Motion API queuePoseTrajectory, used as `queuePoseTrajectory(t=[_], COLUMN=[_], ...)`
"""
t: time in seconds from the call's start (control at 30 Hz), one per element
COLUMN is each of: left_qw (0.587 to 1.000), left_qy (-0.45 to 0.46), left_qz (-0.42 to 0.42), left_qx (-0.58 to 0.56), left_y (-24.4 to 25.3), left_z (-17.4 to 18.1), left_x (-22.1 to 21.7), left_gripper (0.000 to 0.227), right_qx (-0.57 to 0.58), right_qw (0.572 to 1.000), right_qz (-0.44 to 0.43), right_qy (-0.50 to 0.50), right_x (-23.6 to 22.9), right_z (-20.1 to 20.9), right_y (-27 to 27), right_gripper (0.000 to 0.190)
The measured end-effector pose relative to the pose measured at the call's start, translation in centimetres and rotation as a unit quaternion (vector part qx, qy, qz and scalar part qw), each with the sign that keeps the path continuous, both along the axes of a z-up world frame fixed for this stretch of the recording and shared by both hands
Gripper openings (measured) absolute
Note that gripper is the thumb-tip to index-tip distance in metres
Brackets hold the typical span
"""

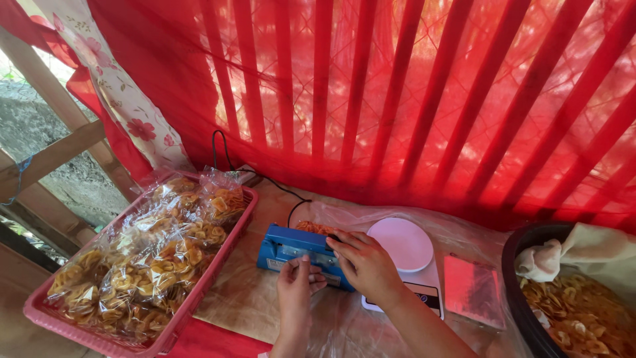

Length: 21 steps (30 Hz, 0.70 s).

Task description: The person places pieces of dried fruit into a plastic bag, weighs the bag on a digital scale, and seals the bag using a manual heat sealer.

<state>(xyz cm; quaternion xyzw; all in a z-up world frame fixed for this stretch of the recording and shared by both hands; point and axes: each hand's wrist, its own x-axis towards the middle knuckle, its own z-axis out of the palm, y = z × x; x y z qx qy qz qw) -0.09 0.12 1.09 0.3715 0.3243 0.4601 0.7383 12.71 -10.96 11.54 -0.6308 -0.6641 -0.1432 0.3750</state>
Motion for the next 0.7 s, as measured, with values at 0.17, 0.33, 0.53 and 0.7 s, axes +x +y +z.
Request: queuePoseTrajectory(t=[0.17,0.33,0.53,0.7], left_qw=[0.999,0.998,0.998,0.999], left_qy=[0.039,0.051,0.053,0.041], left_qz=[-0.014,-0.016,-0.017,-0.01], left_qx=[0.014,0.029,0.028,0.034], left_y=[-0.2,-0.3,0.2,0.7], left_z=[1.1,1.1,0.9,0.0], left_x=[-0.2,-0.2,0.2,0.8], left_gripper=[0.025,0.027,0.026,0.022], right_qx=[0.003,-0.002,0.012,0.0], right_qw=[1.0,1.0,1.0,1.0], right_qz=[0.0,-0.005,0.0,-0.002], right_qy=[0.006,0.011,-0.002,-0.013], right_x=[-0.1,-0.2,-0.4,-0.1], right_z=[0.2,0.1,0.3,0.4], right_y=[0.0,-0.2,-0.2,-0.2], right_gripper=[0.032,0.033,0.033,0.034])
